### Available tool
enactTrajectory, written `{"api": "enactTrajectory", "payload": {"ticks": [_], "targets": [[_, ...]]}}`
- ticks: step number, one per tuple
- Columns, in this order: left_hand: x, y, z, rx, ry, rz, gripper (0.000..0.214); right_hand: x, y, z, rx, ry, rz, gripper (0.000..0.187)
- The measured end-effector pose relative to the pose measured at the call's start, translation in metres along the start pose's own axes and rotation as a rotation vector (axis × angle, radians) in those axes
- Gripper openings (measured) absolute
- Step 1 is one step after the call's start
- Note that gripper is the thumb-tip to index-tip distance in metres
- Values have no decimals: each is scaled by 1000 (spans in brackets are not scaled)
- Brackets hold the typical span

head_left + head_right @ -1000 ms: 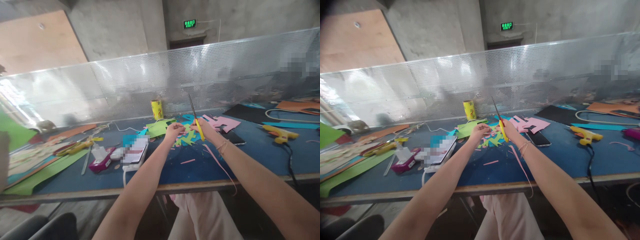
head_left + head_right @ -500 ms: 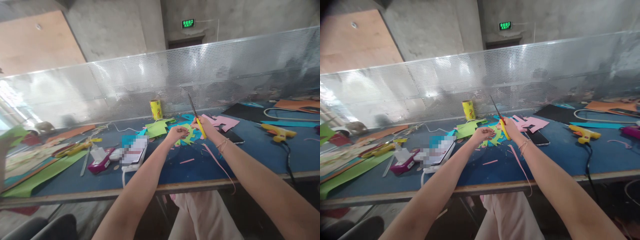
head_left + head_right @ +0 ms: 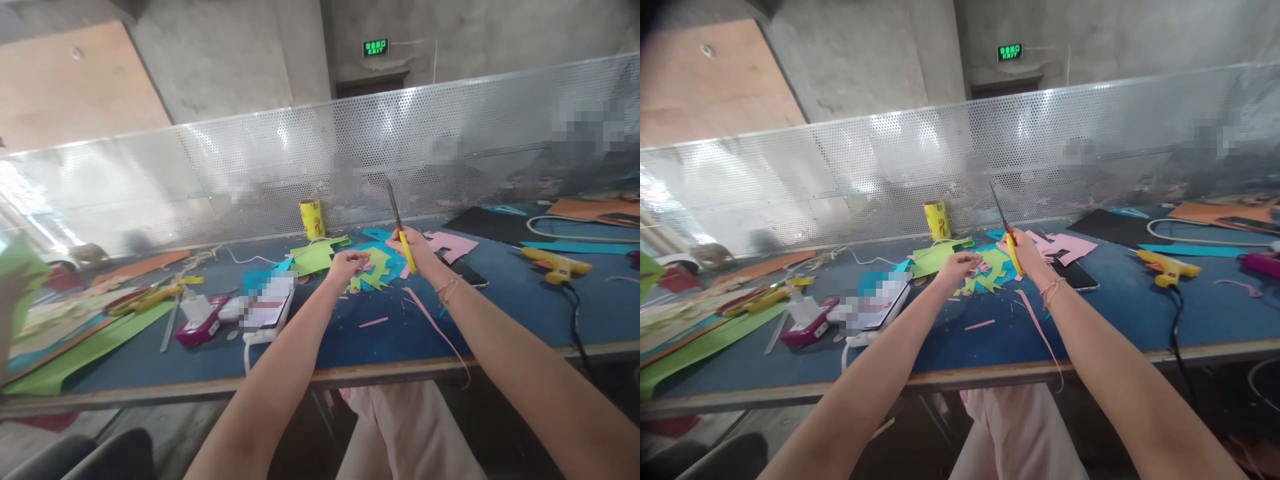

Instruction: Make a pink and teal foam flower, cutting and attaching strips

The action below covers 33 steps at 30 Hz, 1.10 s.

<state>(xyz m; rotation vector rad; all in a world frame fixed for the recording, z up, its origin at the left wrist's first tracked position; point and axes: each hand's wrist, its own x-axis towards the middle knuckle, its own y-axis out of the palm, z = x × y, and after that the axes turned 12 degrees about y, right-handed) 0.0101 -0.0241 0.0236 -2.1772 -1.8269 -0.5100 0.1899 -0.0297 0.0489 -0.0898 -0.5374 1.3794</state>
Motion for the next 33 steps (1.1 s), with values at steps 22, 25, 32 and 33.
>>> {"api": "enactTrajectory", "payload": {"ticks": [22,25,32,33], "targets": [[9,-9,-8,-457,-9,-432,12,-23,10,11,-334,-82,391,33],[8,-8,-8,-498,15,-403,11,-19,11,8,-385,-76,392,34],[5,-4,-12,-515,1,-378,8,-19,13,9,-512,-48,305,36],[5,-4,-13,-508,-3,-377,8,-21,13,11,-540,-47,287,35]]}}
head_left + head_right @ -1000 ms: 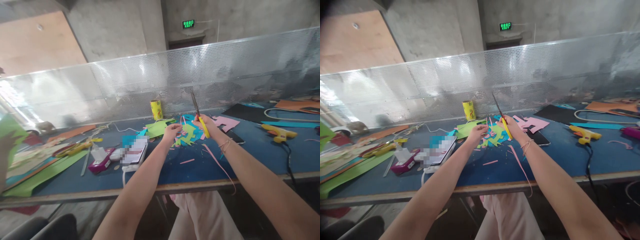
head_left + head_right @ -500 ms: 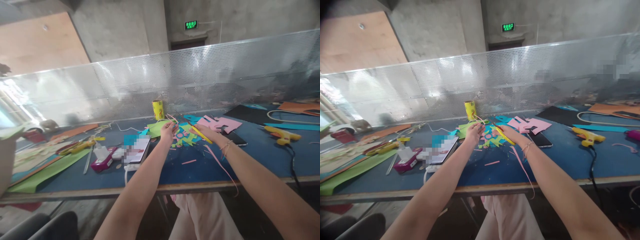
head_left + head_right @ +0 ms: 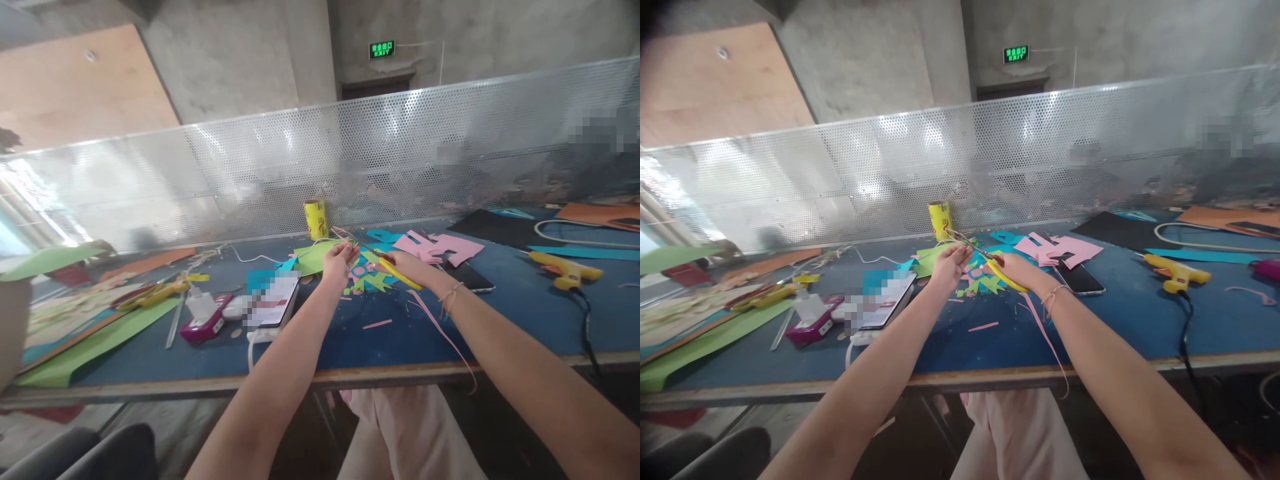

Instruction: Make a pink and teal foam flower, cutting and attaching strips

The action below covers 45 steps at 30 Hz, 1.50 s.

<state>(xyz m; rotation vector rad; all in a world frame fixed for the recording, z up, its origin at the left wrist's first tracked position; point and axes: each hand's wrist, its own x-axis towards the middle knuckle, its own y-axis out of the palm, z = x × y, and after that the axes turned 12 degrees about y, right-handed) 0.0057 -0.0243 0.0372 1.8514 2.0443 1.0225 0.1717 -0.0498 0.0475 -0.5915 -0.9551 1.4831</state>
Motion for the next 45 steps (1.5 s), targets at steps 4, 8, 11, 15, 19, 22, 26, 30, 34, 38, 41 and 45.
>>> {"api": "enactTrajectory", "payload": {"ticks": [4,8,11,15,19,22,26,30,34,38,41,45], "targets": [[0,1,0,18,7,5,9,-6,-1,7,-137,25,-77,33],[0,0,3,12,3,31,12,-8,0,8,-256,69,-152,36],[0,-1,4,0,-21,62,10,-8,0,8,-294,92,-185,38],[0,-2,4,-2,-40,61,9,-11,-1,9,-330,93,-223,41],[0,-3,6,5,-41,58,12,-14,-2,11,-370,90,-259,40],[0,-2,6,16,-41,50,13,-14,-3,11,-382,79,-275,38],[-1,0,6,27,-44,57,11,-13,-3,10,-385,76,-275,35],[-1,1,5,55,-30,72,7,-13,-3,9,-376,75,-265,35],[-1,3,6,124,16,88,3,-12,-3,8,-371,62,-263,36],[-2,3,6,186,66,102,3,-12,-2,6,-368,50,-260,37],[-2,2,6,197,81,105,4,-12,-3,7,-376,55,-250,37],[0,1,4,171,90,94,3,-12,-5,7,-380,71,-243,37]]}}
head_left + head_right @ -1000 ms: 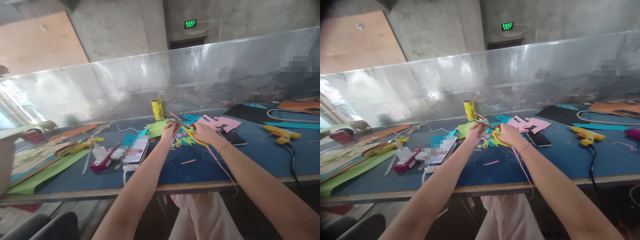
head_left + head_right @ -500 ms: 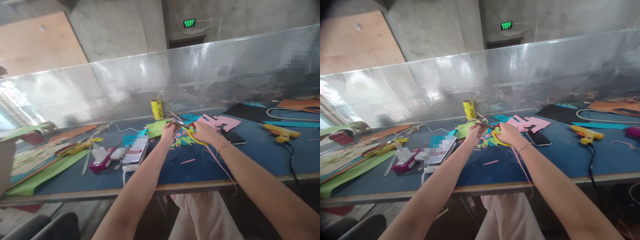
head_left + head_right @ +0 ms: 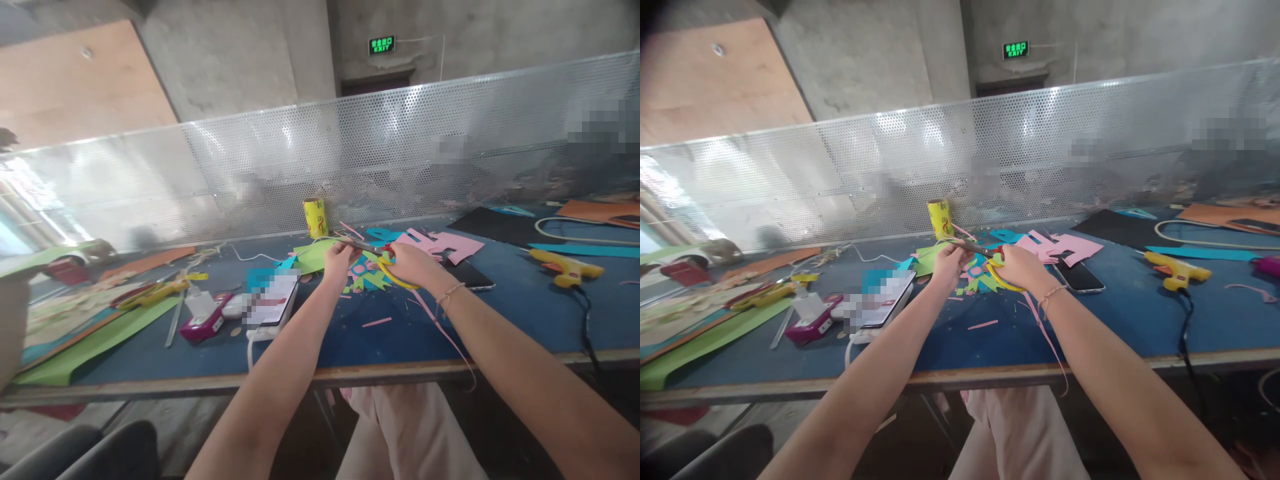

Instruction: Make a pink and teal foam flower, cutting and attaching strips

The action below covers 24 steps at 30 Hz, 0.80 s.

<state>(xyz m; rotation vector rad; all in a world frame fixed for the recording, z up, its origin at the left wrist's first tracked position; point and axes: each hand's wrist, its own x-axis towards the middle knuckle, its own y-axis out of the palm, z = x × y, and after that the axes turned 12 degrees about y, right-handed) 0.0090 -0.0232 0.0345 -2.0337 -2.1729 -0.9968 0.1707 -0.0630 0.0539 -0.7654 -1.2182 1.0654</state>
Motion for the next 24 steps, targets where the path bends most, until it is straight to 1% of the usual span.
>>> {"api": "enactTrajectory", "payload": {"ticks": [4,8,12,20,24], "targets": [[2,-2,-1,-47,7,-11,3,2,0,-2,3,11,0,33],[2,-3,-1,-95,20,27,4,5,2,-6,9,12,-9,35],[2,-4,0,-94,5,55,4,6,4,-8,5,-4,-8,37],[3,-5,2,-71,-32,64,5,5,3,-6,9,5,-12,39],[4,-6,2,-77,-38,62,4,4,2,-5,6,-8,-14,37]]}}
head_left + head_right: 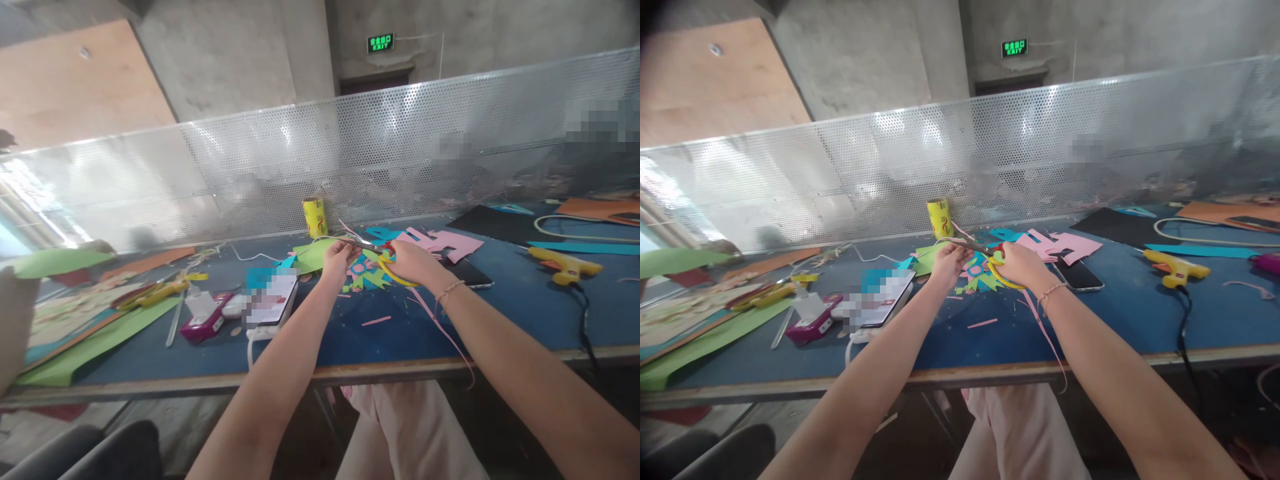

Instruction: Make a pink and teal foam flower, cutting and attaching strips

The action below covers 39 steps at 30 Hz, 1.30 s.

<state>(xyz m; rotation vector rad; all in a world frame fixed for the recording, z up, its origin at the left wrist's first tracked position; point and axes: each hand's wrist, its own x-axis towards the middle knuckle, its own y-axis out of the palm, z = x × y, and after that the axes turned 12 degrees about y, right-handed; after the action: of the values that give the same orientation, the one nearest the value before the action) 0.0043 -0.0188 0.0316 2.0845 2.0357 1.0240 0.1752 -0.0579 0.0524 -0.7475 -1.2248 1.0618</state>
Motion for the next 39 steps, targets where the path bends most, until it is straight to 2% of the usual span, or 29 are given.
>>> {"api": "enactTrajectory", "payload": {"ticks": [17,27,39], "targets": [[1,-3,4,11,-74,-16,11,-2,0,2,-35,-2,1,35],[-2,-2,4,-10,-84,-10,12,-8,-2,7,-55,22,9,43],[-2,-4,3,17,-62,19,13,-12,-6,12,-47,41,49,42]]}}
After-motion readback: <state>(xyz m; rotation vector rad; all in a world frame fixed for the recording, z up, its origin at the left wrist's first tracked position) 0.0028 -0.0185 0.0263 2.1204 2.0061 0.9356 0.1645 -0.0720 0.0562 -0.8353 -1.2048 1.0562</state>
